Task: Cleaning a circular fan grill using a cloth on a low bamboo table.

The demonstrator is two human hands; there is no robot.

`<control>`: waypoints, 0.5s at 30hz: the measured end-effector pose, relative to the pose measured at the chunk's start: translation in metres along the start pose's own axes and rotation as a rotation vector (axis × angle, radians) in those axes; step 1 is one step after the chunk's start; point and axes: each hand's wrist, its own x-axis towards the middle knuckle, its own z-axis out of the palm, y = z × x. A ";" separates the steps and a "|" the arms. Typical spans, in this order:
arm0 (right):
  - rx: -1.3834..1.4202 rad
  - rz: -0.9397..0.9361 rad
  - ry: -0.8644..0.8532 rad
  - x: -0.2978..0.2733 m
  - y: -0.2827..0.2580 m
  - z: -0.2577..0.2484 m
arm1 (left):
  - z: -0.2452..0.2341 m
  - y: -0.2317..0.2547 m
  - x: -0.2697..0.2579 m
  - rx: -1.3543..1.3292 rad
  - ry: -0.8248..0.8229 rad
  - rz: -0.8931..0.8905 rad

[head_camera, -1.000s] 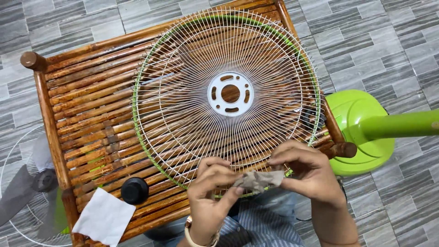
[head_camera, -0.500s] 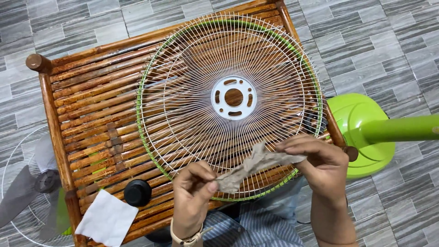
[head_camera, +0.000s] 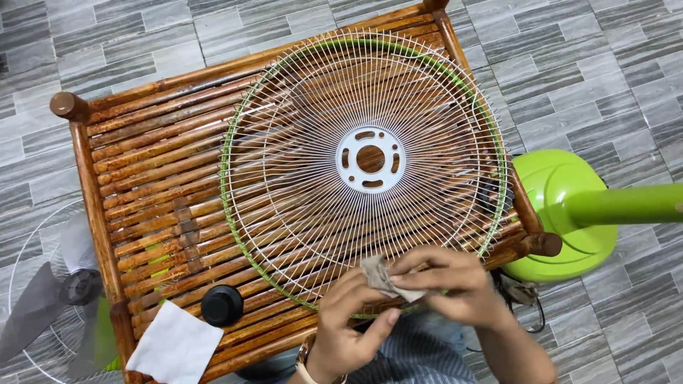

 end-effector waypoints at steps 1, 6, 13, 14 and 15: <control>0.000 0.003 0.003 0.001 0.006 -0.007 | 0.004 -0.013 -0.005 -0.001 -0.003 -0.003; -0.434 -0.001 0.257 0.032 0.021 -0.036 | 0.014 -0.076 -0.038 0.860 0.360 0.419; -0.944 -0.155 0.020 0.085 0.024 -0.017 | 0.023 -0.088 -0.052 0.889 0.334 0.466; -1.026 -0.200 -0.077 0.085 0.026 -0.013 | 0.023 -0.091 -0.053 0.896 0.358 0.472; -1.105 -0.246 -0.175 0.085 0.029 -0.009 | 0.024 -0.095 -0.055 0.904 0.382 0.478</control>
